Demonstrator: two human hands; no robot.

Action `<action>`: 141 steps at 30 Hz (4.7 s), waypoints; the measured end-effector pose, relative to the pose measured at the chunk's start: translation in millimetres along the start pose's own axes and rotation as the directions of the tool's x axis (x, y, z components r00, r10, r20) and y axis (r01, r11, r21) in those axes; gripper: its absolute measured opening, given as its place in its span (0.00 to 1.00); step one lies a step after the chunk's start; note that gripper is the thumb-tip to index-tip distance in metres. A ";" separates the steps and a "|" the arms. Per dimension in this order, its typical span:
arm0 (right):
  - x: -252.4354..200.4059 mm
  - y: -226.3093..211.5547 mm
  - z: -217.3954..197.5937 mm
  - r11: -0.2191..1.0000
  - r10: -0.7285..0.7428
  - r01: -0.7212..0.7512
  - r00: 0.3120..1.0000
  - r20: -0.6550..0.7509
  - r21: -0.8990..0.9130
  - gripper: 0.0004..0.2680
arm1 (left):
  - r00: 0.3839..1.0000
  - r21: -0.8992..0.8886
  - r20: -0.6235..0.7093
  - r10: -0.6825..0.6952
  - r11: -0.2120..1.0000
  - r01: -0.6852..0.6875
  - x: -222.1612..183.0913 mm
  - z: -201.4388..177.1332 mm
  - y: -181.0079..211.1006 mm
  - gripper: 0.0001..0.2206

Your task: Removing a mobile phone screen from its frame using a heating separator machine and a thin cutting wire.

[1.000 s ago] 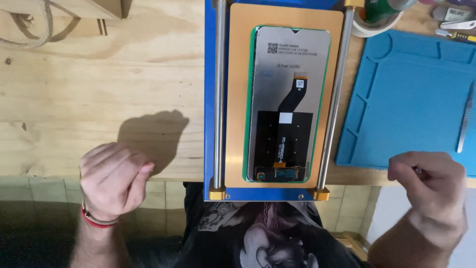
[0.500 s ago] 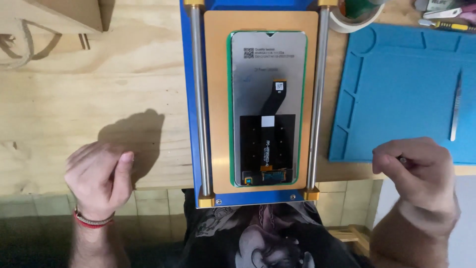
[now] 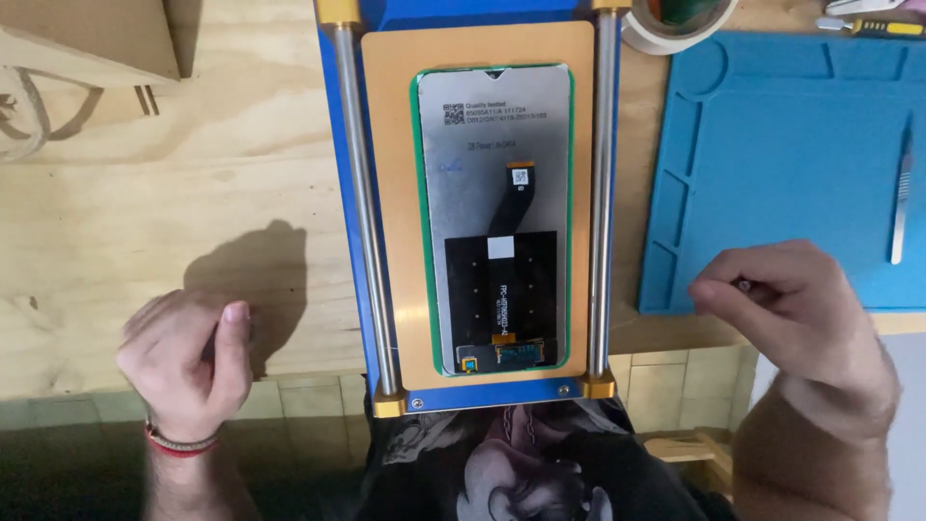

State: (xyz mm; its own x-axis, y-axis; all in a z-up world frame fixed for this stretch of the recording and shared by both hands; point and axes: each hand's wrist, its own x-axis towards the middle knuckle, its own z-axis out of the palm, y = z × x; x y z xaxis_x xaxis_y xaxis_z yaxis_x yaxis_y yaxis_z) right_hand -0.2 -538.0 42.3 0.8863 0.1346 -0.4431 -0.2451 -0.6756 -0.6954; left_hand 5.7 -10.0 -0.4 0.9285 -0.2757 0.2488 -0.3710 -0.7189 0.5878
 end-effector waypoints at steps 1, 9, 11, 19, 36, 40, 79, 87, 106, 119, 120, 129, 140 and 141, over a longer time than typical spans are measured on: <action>1.5 2.4 -0.8 1.000 -0.022 0.022 1.000 0.021 0.003 0.13 | 1.000 0.016 -0.006 0.004 1.000 -0.004 -0.3 -0.5 1.8 0.20; 11.0 -0.2 -1.7 1.000 0.000 0.001 0.997 0.075 -0.017 0.13 | 0.998 0.080 0.008 -0.061 0.995 0.060 6.4 1.1 16.9 0.19; 16.4 3.0 -1.0 0.996 0.056 -0.052 0.997 0.057 -0.068 0.11 | 0.999 -0.009 -0.018 -0.051 0.999 0.051 11.1 0.0 28.4 0.16; 8.1 -6.5 2.0 0.999 0.049 -0.047 0.996 0.070 -0.025 0.10 | 0.990 0.071 0.020 -0.138 0.988 0.136 4.4 3.9 10.9 0.18; 7.0 -31.5 -4.7 0.996 0.080 -0.078 0.995 0.056 -0.039 0.11 | 0.970 0.122 -0.023 -0.241 0.963 0.242 6.0 11.1 14.8 0.19; 14.1 -26.4 -5.1 0.995 -0.051 0.053 0.998 0.021 -0.081 0.09 | 0.965 0.154 -0.048 -0.258 0.953 0.262 4.0 10.6 15.8 0.19; -6.1 -8.8 5.8 0.962 -0.246 0.258 0.961 -0.129 0.087 0.18 | 0.906 0.245 -0.422 -0.030 0.959 0.145 9.9 -6.4 21.4 0.18; 12.5 29.3 -1.1 0.989 -0.151 0.149 0.978 -0.147 -0.020 0.19 | 0.937 0.199 -0.348 -0.041 0.973 0.117 11.0 1.4 17.7 0.18; 56.2 14.6 23.7 1.000 -0.009 0.009 0.998 -0.057 -0.016 0.10 | 0.977 -0.023 -0.148 -0.152 0.988 0.150 21.4 23.9 15.0 0.18; 74.0 1.0 22.1 0.994 -0.011 0.018 0.998 -0.064 0.106 0.11 | 0.963 -0.122 -0.019 -0.268 0.957 0.263 42.3 14.2 40.7 0.20; 75.6 -2.9 22.7 0.994 -0.010 0.017 0.998 -0.065 0.105 0.11 | 0.964 -0.123 -0.019 -0.267 0.957 0.262 43.3 16.0 43.1 0.20; 59.9 -27.6 21.1 0.967 -0.080 0.099 0.993 -0.089 0.236 0.11 | 0.933 -0.098 -0.041 -0.357 0.931 0.352 24.3 13.0 1.6 0.23; 67.1 -12.3 19.9 0.985 -0.041 0.047 0.998 -0.040 0.164 0.08 | 0.878 -0.093 -0.059 -0.474 0.879 0.468 27.3 23.5 10.2 0.23; 70.6 -9.0 15.9 0.985 -0.037 0.044 0.998 -0.043 0.166 0.08 | 0.880 -0.093 -0.055 -0.472 0.880 0.466 30.0 24.7 15.9 0.23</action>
State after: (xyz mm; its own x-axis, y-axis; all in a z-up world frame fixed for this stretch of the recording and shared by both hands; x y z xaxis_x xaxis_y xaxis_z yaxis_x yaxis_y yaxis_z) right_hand 58.3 -510.9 8.3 0.9109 0.1286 -0.3921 -0.2676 -0.5393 -0.7985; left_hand 28.1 -45.5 -2.6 0.9912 0.1315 -0.0163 0.1047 -0.7017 0.7047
